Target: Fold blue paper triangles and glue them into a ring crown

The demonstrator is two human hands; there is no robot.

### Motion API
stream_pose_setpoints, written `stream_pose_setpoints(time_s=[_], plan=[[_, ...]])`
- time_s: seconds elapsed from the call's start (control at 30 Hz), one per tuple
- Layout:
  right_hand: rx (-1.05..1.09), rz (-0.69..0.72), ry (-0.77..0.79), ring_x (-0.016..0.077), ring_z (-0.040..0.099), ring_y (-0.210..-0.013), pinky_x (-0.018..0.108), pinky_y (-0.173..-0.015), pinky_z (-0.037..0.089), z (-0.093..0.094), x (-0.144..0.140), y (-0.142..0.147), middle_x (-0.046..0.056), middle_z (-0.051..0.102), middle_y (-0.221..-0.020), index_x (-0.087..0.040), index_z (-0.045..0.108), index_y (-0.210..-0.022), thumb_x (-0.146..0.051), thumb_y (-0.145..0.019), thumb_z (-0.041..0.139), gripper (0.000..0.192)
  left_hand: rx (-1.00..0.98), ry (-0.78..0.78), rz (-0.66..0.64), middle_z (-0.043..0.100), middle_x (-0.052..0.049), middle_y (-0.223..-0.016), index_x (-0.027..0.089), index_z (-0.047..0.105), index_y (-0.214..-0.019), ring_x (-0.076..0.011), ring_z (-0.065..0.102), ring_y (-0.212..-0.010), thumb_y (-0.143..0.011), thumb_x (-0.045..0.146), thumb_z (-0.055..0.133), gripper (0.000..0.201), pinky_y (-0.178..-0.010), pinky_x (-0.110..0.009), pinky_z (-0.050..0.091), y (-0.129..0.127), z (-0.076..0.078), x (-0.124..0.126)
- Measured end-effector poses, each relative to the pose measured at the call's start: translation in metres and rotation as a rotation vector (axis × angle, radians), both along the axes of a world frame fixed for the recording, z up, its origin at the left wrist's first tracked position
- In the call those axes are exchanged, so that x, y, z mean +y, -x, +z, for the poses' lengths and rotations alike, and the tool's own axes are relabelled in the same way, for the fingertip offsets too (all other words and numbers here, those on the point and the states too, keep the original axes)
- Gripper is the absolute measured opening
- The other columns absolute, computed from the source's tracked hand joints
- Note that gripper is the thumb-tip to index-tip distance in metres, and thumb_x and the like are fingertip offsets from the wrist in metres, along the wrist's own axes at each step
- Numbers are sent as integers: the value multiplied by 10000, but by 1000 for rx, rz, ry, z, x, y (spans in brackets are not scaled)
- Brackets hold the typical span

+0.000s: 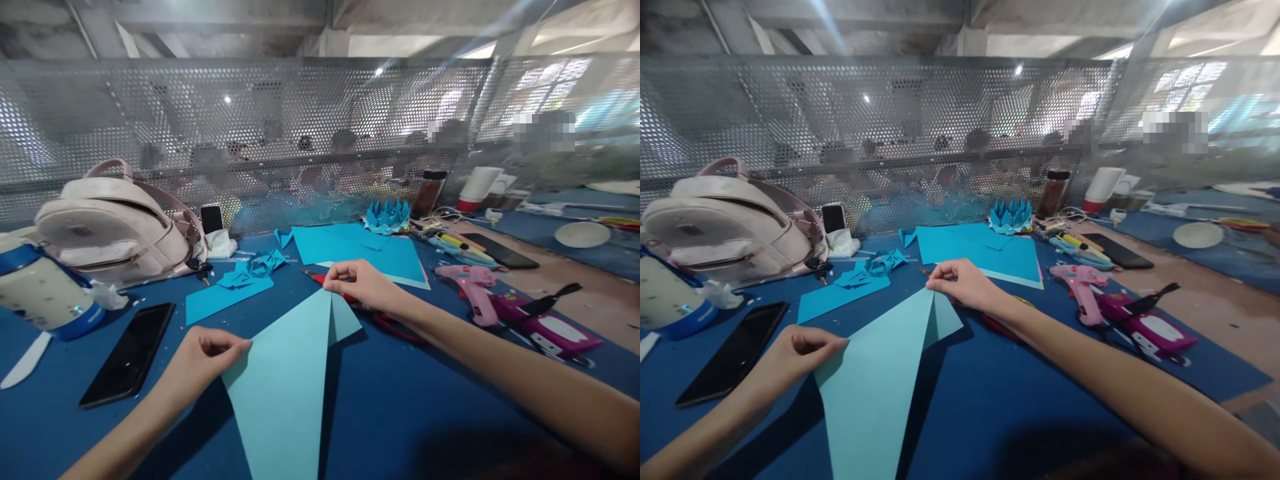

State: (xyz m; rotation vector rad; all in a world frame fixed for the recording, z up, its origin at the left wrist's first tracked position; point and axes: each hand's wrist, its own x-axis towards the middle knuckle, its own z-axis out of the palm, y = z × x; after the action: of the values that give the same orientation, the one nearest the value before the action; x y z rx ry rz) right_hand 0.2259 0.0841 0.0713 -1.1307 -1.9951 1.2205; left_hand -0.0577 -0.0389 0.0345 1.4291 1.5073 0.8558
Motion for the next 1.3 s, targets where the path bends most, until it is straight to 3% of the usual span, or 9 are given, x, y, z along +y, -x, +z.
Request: stream_pose_setpoints(time_s=[0.27,0.5,0.63,0.73,0.9,1.03,1.13,1.23,1.3], plan=[[-9,12,40,86,454,-490,213,-443,298,-11,9,-9,19,609,-620,-144,634,-760,-531,-729,717,397,118,-125,141,760,-68,-692,165,796,-688,-247,679,-696,-762,507,668,372,-663,-288,509,13,-7,-24],[-2,-6,64,82,461,-505,213,-471,309,-12,9,-13,7,603,-613,-132,640,-767,-512,-736,710,388,117,-157,44,782,-76,-757,181,791,-705,-275,730,-765,-815,522,625,395,-736,-325,581,23,-1,-23],[-13,-35,79,68,386,-435,215,-444,255,-17,10,-16,-25,550,-515,-135,646,-731,-504,-707,725,378,142,-219,74,784,-80,-977,202,740,-1135,-291,727,-956,-855,493,600,427,-900,-406,566,29,-14,-16],[1,-33,98,83,433,-453,219,-459,291,-25,12,-14,-13,577,-534,-145,641,-725,-511,-686,737,380,324,-388,-68,635,-58,-1335,284,513,-1415,-284,581,-1246,-872,342,615,556,-1079,-447,432,28,-25,-9],[11,11,110,138,579,-601,239,-556,400,-35,12,-12,44,678,-689,-141,650,-824,-491,-752,693,360,482,-485,-390,306,-29,-1593,369,402,-1474,-292,346,-1429,-935,260,560,571,-1125,-437,370,16,-24,-4],[-21,133,105,162,633,-737,250,-656,439,-35,8,-19,66,713,-824,-128,698,-959,-400,-810,649,314,352,-414,-443,443,-34,-1519,354,586,-1342,-291,452,-1353,-967,277,476,399,-1105,-437,386,11,-21,1],[-41,280,125,189,650,-928,277,-779,471,-32,2,-25,102,712,-1067,-136,642,-1168,-277,-799,633,395,135,-324,-281,692,-81,-1229,239,746,-1115,-292,628,-1123,-885,346,563,313,-995,-392,482,10,-28,7],[-105,425,61,197,623,-1044,307,-864,468,-29,-6,-27,100,651,-1235,-173,578,-1278,-196,-809,583,469,71,-283,-137,757,-84,-983,162,773,-958,-275,671,-927,-908,386,474,376,-829,-356,548,8,-36,11],[-175,417,-59,202,617,-1037,307,-874,460,-28,-9,-23,70,665,-1191,-189,631,-1195,-216,-828,585,371,61,-266,-102,755,-72,-867,143,765,-844,-250,667,-801,-913,389,452,404,-731,-325,553,7,-38,12]])
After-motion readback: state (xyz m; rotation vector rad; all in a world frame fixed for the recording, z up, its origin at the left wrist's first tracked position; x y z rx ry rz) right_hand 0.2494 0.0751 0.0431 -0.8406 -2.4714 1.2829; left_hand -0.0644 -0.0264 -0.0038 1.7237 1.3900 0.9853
